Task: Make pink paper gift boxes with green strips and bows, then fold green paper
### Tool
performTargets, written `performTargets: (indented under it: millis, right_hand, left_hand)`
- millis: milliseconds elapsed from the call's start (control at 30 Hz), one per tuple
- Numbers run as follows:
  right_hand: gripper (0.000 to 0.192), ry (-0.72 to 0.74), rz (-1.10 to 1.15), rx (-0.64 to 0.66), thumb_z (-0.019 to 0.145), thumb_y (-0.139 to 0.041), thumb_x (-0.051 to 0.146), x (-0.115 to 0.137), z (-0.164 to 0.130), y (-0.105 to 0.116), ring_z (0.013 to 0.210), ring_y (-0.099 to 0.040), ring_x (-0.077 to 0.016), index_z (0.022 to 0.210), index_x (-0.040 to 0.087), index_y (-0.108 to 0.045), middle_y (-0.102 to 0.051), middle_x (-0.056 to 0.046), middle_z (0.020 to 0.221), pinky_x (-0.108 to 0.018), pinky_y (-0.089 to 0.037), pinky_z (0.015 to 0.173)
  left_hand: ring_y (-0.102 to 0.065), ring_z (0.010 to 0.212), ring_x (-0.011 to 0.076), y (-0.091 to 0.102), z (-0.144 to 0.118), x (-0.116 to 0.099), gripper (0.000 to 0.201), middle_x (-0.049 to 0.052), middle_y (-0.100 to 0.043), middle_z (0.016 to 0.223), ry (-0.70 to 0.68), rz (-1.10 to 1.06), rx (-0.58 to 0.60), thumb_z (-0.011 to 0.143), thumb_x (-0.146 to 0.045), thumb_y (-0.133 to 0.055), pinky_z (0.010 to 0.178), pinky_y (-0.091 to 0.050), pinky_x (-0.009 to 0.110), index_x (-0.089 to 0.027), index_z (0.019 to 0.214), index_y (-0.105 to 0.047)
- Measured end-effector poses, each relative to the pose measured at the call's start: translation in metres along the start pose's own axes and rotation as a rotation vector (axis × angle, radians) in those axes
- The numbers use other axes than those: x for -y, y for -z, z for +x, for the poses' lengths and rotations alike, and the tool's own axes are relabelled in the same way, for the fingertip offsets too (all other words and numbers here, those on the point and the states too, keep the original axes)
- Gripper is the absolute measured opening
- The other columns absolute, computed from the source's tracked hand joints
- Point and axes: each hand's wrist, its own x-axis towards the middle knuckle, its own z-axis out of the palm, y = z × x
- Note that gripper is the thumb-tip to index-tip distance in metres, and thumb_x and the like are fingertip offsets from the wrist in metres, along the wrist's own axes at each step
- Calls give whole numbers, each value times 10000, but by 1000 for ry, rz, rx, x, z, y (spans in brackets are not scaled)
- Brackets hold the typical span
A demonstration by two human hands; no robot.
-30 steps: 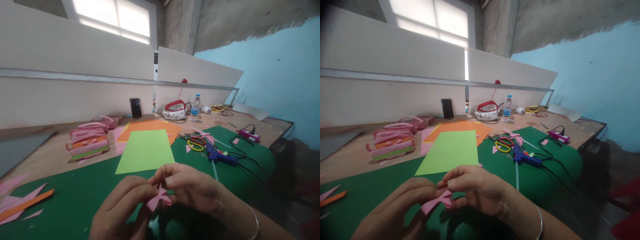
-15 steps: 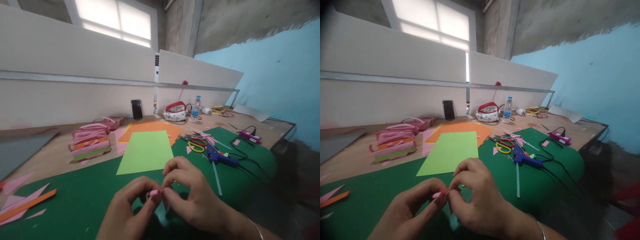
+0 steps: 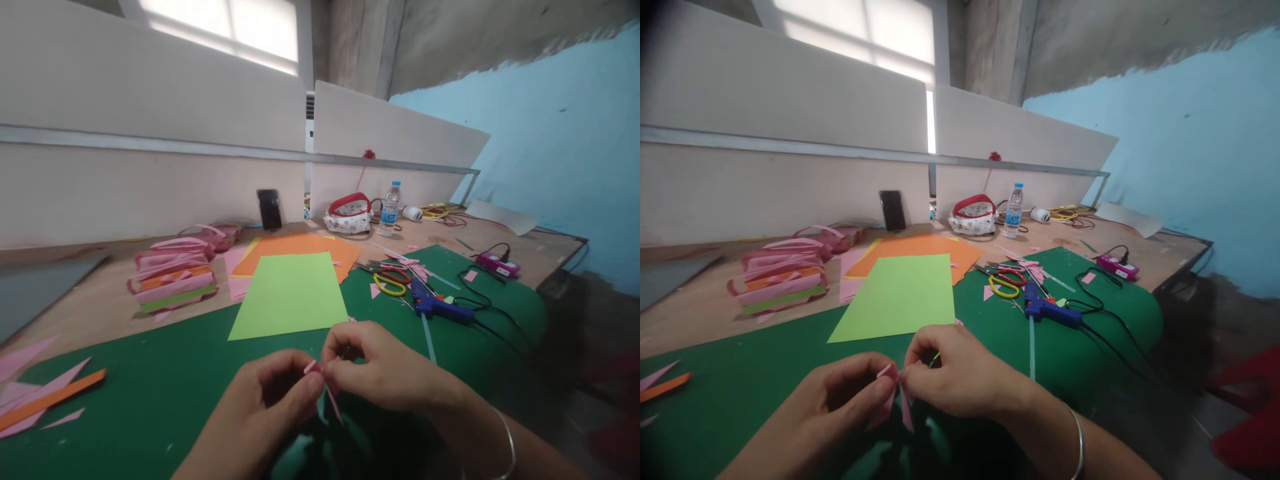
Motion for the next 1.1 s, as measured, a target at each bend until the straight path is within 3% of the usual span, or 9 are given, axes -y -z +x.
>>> performTargets:
  millis: [167, 333, 533, 667, 767, 1100]
  right_hand:
    - [105, -32, 291, 13, 764, -580, 199, -2, 0, -11, 657, -553, -119, 851, 167, -532, -584, 13, 716, -237, -424, 596]
    - [155, -26, 418, -60, 724, -554, 92, -9, 1, -23, 637, -545, -104, 860, 161, -528, -569, 18, 732, -235, -426, 583]
    - [130, 47, 204, -151, 715, -536, 74, -9, 2, -26, 663, -529, -100, 813, 152, -571, -578, 14, 726, -221, -431, 605]
    - [205, 109, 107, -125, 736, -483, 60, -9, 2, -27, 698, -566, -107, 888, 163, -575, -631, -2, 787, -220, -450, 631]
    - [217, 145, 16, -123, 752, -474, 73, -9, 1, -27, 677, -564, -104, 915, 183, -565, -627, 11, 774, -212, -444, 604]
    - [297, 220, -94, -195, 759, -495, 76, -14, -1, -29, 795, -582, -133, 1026, 180, -570, -630, -21, 894, -262, -463, 724]
  left_hand:
    - [-372, 526, 101, 1, 0, -1, 375, -45, -474, 551, 38, 33, -82, 737, -539, -572, 492, -287, 220, -181, 623, -572]
    - [-398, 531, 99, 3, 0, 5, 328, -37, -517, 574, 93, -24, -57, 740, -497, -597, 486, -289, 212, -179, 663, -596]
    - [-352, 496, 74, 3, 3, 10, 293, -66, -474, 540, 103, -132, 10, 695, -458, -659, 460, -246, 196, -173, 708, -592]
    - [-399, 513, 88, 3, 6, 7, 345, -45, -530, 570, 72, -48, 56, 693, -513, -636, 479, -292, 208, -176, 675, -566]
    - [-385, 500, 95, 4, 6, 7, 402, -46, -483, 534, 89, -2, 45, 734, -567, -556, 479, -292, 220, -177, 640, -572]
    - [-392, 457, 100, 8, 10, 16, 380, -45, -448, 495, 190, -115, 83, 692, -553, -606, 433, -284, 220, -186, 603, -558]
